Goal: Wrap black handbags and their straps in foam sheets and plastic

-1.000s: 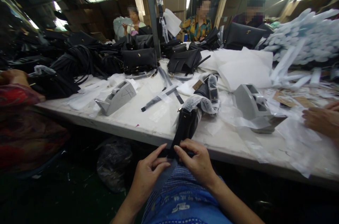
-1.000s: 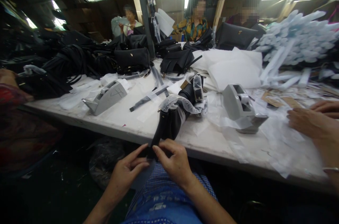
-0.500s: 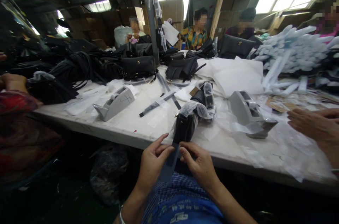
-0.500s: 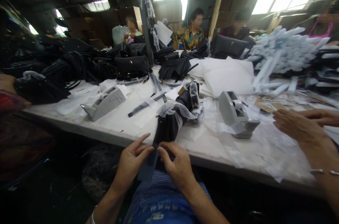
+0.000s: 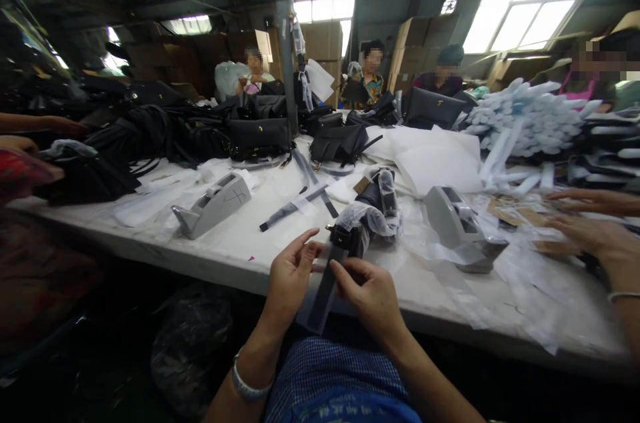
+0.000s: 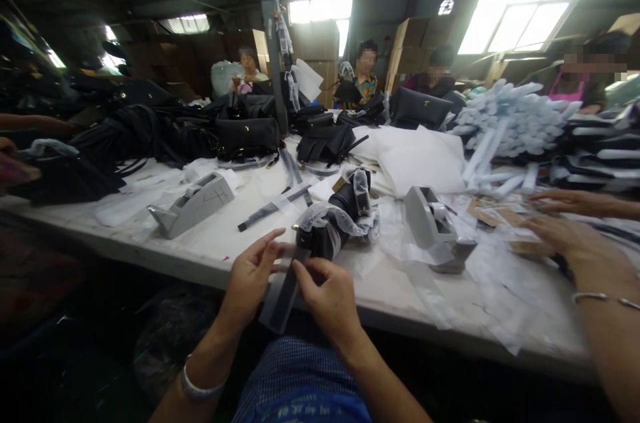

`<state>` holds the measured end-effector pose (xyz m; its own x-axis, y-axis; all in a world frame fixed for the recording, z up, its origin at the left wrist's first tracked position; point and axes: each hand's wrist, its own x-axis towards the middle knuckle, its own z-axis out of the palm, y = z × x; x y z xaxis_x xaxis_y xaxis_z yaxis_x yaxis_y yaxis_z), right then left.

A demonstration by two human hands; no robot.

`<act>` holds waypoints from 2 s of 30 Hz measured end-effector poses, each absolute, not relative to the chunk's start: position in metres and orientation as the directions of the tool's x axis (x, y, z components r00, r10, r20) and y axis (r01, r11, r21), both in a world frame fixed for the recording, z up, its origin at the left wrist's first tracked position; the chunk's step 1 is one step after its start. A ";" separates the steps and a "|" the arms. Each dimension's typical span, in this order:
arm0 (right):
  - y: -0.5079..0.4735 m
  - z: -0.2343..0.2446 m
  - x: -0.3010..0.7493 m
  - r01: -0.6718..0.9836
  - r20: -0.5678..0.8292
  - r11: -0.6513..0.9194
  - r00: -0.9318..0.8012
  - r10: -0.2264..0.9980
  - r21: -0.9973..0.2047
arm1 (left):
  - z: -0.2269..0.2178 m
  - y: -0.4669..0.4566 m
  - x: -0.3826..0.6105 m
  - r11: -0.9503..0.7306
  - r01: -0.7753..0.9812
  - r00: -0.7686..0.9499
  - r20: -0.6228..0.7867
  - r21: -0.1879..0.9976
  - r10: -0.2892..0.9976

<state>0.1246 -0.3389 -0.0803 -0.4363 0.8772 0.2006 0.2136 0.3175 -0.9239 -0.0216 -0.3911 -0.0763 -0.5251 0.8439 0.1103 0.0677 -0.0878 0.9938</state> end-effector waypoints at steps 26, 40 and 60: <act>-0.331 -0.071 0.121 0.254 0.223 0.334 -0.381 0.897 -0.908 | -0.105 -0.408 -0.002 -0.126 0.146 -0.631 0.190 0.981 0.752; -0.328 -0.071 0.113 0.158 0.142 0.208 -0.353 0.925 -0.965 | -0.113 -0.412 0.008 -0.300 0.459 -0.571 0.537 0.836 0.621; -0.330 -0.068 0.121 0.040 0.041 0.070 -0.498 0.866 -0.997 | -0.133 -0.436 -0.011 -0.470 0.844 0.081 0.804 0.259 0.588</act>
<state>0.1212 -0.3301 -0.0681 -0.4981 0.8662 0.0408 0.0401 0.0700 -0.9967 -0.0107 -0.4361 -0.1329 0.0809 0.5884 0.8045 0.8442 -0.4695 0.2585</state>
